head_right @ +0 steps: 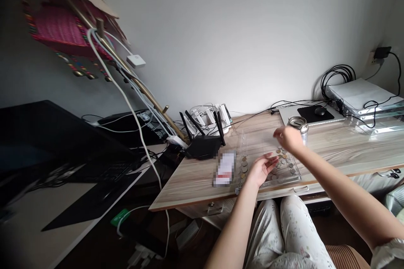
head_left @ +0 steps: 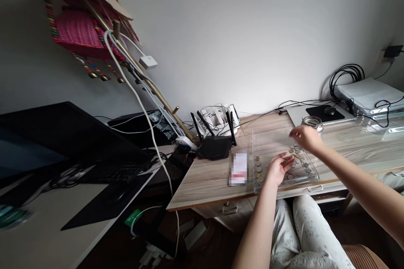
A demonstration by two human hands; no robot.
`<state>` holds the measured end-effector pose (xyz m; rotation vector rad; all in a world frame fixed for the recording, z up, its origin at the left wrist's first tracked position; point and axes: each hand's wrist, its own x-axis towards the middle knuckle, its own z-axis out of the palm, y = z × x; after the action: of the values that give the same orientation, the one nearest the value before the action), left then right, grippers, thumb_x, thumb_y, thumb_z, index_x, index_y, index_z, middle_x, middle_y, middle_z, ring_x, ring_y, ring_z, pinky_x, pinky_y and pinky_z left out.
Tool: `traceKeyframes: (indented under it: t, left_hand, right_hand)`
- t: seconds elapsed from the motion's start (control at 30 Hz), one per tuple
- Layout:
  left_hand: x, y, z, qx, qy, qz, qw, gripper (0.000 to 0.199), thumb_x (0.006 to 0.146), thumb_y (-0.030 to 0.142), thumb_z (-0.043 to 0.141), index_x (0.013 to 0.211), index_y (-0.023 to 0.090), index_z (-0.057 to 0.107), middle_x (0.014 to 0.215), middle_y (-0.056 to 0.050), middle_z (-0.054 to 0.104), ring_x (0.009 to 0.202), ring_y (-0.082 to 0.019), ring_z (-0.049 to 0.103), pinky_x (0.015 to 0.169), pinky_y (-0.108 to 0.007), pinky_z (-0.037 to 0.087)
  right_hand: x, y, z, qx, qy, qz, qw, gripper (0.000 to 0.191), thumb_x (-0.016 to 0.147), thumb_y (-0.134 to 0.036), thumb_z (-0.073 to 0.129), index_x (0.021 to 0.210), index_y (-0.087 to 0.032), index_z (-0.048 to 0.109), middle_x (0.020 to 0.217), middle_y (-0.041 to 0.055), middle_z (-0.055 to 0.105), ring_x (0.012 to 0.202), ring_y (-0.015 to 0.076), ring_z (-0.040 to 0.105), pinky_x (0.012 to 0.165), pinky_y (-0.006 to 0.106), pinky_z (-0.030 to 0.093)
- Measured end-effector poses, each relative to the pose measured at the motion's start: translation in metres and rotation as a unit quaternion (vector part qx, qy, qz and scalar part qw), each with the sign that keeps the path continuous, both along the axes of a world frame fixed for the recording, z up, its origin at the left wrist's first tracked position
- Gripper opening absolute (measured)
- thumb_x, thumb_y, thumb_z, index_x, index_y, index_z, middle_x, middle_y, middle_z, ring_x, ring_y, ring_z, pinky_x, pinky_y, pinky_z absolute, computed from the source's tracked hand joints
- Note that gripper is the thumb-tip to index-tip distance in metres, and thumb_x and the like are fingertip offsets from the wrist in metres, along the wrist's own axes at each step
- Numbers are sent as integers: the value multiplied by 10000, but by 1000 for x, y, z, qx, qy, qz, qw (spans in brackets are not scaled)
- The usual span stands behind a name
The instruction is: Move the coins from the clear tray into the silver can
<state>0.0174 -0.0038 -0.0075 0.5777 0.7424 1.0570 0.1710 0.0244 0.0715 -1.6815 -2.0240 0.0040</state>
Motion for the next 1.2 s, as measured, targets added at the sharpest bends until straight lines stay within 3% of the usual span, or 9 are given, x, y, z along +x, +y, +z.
traceKeyframes:
  t: [0.13,0.43,0.53,0.6,0.67,0.8,0.9,1.03,1.2]
  left_hand:
    - [0,2,-2,-5,7,-7,1000,363,654,-85,331,910,73,533,762,-107,646,786,-156,625,861,-342,432]
    - [-1,2,-3,11,42,28,999,214,707,22,498,910,70,546,774,-113,649,779,-168,629,727,-252,489]
    - [-2,1,-3,15,43,34,998,159,705,57,536,859,80,572,797,-112,652,767,-160,629,664,-222,494]
    - [-1,2,-3,13,36,37,999,159,705,63,542,859,84,579,796,-108,652,767,-160,628,669,-227,492]
    - [0,3,-4,8,19,39,999,183,707,57,539,882,91,579,782,-99,652,761,-157,628,693,-244,490]
    - [1,5,-6,0,-13,47,999,228,702,19,509,894,118,581,691,-42,636,634,-106,613,661,-233,489]
    - [1,6,-6,-7,-17,47,999,228,694,19,503,877,126,587,644,-23,619,577,-93,592,642,-236,487]
    - [-1,5,-5,-14,-37,23,999,154,733,147,509,868,104,569,720,-92,643,716,-163,624,719,-296,481]
    - [-2,5,-3,-31,-55,15,998,191,768,198,445,899,89,533,820,-140,641,800,-183,621,786,-306,453]
  right_hand:
    - [41,25,31,18,-88,-123,988,237,726,-277,447,824,-233,659,816,42,647,752,168,556,559,226,368]
    - [62,42,38,-74,-140,-139,978,208,645,-182,507,768,-218,671,813,60,637,764,190,560,594,261,393]
    - [57,32,40,-45,-120,-147,981,218,683,-226,502,821,-211,670,832,72,636,803,197,554,602,259,395]
    - [43,19,36,27,-93,-120,988,262,746,-270,449,906,-214,649,888,69,631,854,190,539,621,251,396]
    - [22,1,23,55,-78,-41,995,278,784,-297,410,935,-224,632,928,56,623,848,170,537,616,236,395]
    - [-21,-27,-19,-25,-122,150,981,225,778,-275,443,898,-231,629,884,46,619,820,166,537,581,225,386]
    - [-33,-31,-35,-41,-127,168,977,215,786,-201,427,845,-224,632,813,43,620,825,157,529,588,219,379]
    - [-11,-16,-12,16,-75,100,992,226,789,-245,422,800,-229,647,832,32,632,807,144,531,589,214,378]
    - [44,23,29,24,-12,-117,993,204,687,-324,512,804,-245,660,809,3,646,738,150,548,567,224,382]
